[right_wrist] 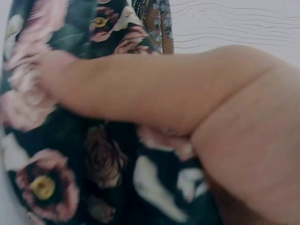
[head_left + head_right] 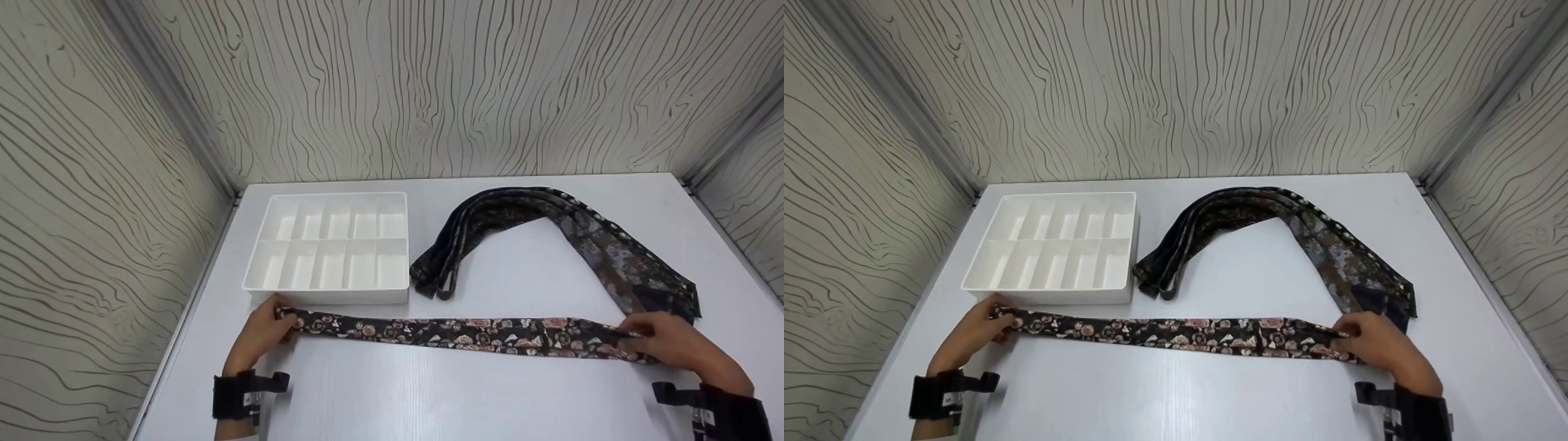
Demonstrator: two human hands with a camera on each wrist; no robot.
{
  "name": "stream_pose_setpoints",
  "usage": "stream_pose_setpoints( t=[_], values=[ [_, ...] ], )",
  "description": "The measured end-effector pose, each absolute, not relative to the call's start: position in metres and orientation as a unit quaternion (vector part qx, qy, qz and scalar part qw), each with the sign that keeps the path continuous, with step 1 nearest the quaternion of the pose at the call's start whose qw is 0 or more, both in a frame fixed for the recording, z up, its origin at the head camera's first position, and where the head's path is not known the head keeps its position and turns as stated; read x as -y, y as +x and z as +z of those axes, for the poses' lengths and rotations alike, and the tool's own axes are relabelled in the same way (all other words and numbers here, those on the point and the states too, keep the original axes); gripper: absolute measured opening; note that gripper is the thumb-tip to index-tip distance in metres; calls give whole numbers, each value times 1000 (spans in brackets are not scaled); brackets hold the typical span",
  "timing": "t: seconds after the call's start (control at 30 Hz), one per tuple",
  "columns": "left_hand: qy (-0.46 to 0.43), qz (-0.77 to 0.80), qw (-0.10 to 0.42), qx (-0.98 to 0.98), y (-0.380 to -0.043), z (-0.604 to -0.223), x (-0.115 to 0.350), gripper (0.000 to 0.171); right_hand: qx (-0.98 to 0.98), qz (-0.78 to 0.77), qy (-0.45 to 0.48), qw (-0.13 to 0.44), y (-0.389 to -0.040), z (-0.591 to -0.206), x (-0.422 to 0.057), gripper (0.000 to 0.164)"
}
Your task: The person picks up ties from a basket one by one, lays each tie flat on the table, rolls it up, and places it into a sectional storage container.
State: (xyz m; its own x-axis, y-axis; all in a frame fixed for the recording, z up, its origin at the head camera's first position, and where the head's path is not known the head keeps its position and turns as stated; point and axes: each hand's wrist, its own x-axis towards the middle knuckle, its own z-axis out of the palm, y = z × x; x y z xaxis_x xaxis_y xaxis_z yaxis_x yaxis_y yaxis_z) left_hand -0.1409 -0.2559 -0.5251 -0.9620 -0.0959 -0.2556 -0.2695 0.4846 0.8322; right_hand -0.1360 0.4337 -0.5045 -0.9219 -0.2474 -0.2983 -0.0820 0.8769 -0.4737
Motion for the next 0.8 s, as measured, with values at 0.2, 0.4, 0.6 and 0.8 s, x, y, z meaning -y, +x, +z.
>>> stream_pose_setpoints(
  t=[0.2,0.4,0.6,0.8],
  values=[
    [-115,480,76,-867,-139,-530,264,30,-952,-226,-49,199,-135,-503,-445,58],
    [-120,454,76,-880,-140,-532,271,34,-959,-219,-6,180,-130,-510,-454,82],
    [-116,434,69,-890,-141,-534,276,38,-953,-258,-7,160,-122,-516,-456,92],
    [-127,439,68,-887,-142,-535,276,38,-960,-238,13,149,-124,-515,-458,72]
  ],
)
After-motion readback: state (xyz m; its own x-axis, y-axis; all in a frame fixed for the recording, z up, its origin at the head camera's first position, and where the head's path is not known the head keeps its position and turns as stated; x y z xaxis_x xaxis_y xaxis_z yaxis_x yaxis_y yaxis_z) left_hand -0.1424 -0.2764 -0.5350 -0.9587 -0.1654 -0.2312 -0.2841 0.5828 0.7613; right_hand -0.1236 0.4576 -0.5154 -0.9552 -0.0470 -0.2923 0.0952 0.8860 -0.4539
